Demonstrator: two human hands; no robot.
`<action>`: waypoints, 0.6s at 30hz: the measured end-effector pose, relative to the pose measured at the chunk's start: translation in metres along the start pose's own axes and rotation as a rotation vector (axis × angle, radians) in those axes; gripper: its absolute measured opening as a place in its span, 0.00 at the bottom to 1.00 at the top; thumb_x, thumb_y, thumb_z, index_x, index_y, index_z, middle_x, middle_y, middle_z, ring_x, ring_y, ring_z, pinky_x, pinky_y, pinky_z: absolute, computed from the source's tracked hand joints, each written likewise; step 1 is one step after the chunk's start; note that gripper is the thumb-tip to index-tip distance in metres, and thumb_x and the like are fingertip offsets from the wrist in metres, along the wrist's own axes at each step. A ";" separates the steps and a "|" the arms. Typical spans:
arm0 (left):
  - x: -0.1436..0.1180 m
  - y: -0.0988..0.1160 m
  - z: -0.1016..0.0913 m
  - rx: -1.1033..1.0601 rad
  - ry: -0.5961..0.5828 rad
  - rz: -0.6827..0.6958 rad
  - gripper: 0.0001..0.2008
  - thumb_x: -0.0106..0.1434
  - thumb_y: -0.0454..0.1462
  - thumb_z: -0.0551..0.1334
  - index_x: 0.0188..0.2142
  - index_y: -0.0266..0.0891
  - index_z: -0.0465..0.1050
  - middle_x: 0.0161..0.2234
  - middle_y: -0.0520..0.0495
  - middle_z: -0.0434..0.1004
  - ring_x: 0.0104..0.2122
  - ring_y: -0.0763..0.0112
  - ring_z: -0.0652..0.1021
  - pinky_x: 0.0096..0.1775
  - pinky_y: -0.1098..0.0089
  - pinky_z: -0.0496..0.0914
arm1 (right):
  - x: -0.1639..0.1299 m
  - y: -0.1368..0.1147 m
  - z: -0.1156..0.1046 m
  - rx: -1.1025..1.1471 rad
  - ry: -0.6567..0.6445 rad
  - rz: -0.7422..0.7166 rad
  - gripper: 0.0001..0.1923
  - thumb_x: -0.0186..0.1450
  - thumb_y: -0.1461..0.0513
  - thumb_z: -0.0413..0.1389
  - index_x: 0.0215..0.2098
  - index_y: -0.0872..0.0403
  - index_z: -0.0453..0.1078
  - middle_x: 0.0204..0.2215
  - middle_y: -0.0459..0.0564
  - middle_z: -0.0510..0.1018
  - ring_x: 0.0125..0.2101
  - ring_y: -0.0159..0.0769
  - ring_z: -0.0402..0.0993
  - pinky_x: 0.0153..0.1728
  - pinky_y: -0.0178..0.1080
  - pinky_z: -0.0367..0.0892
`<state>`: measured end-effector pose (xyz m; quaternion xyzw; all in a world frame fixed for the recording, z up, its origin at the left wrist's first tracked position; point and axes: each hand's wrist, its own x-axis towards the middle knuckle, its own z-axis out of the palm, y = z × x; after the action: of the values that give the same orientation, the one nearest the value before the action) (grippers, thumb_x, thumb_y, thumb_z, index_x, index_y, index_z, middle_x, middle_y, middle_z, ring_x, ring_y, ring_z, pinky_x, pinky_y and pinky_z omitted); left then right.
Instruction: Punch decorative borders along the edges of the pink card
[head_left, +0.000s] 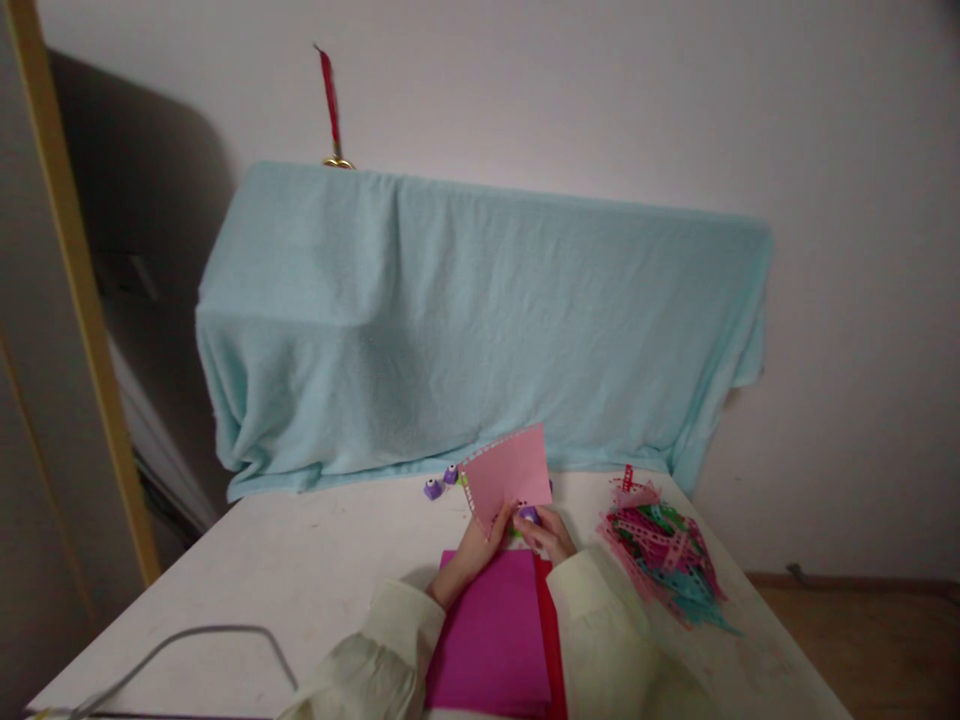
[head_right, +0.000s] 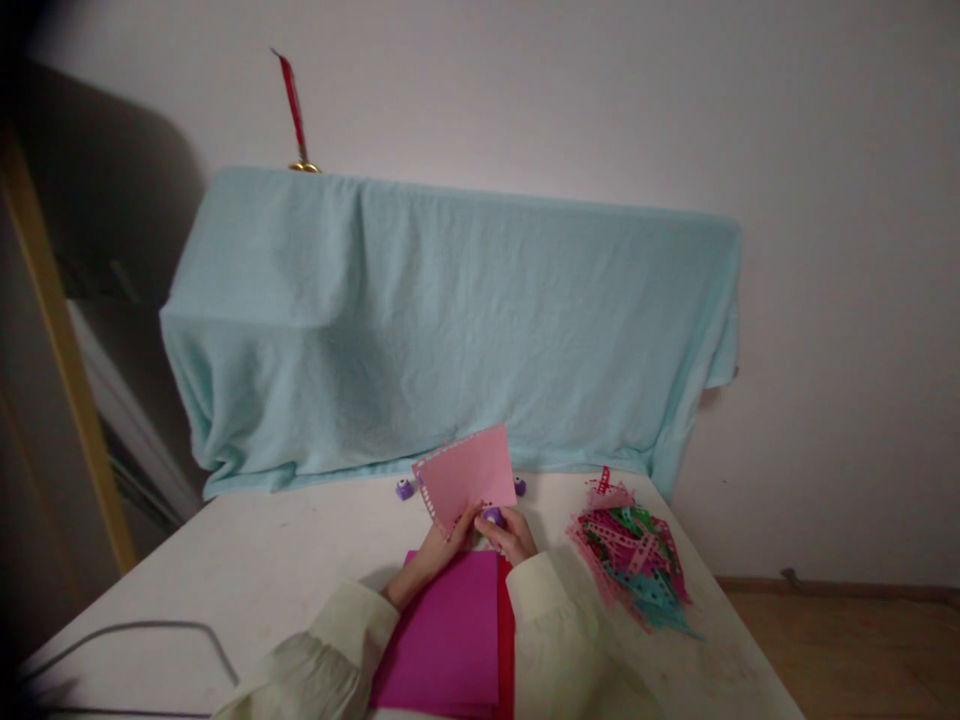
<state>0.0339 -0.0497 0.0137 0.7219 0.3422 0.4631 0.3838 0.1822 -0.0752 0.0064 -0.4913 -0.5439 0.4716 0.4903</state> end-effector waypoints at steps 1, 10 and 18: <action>0.000 -0.001 0.000 0.004 0.003 0.000 0.19 0.66 0.45 0.48 0.39 0.36 0.71 0.37 0.43 0.76 0.40 0.66 0.74 0.48 0.65 0.65 | 0.000 0.000 0.000 0.001 0.006 0.002 0.23 0.51 0.44 0.57 0.19 0.53 0.59 0.12 0.39 0.59 0.15 0.27 0.53 0.18 0.34 0.49; 0.000 -0.006 0.001 -0.018 0.006 0.016 0.18 0.66 0.45 0.48 0.44 0.37 0.70 0.42 0.41 0.75 0.45 0.65 0.73 0.52 0.63 0.63 | 0.000 0.001 0.000 0.011 0.054 -0.005 0.22 0.53 0.46 0.58 0.18 0.54 0.61 0.13 0.40 0.60 0.16 0.27 0.55 0.19 0.33 0.50; 0.001 -0.008 0.001 0.010 0.049 -0.029 0.19 0.65 0.46 0.50 0.42 0.36 0.72 0.37 0.41 0.76 0.42 0.62 0.75 0.49 0.62 0.66 | -0.002 -0.007 0.001 0.088 0.072 -0.067 0.21 0.49 0.51 0.64 0.35 0.56 0.70 0.30 0.49 0.74 0.30 0.36 0.69 0.32 0.37 0.64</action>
<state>0.0336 -0.0454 0.0066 0.7073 0.3640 0.4733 0.3783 0.1809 -0.0775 0.0133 -0.4674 -0.5206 0.4605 0.5463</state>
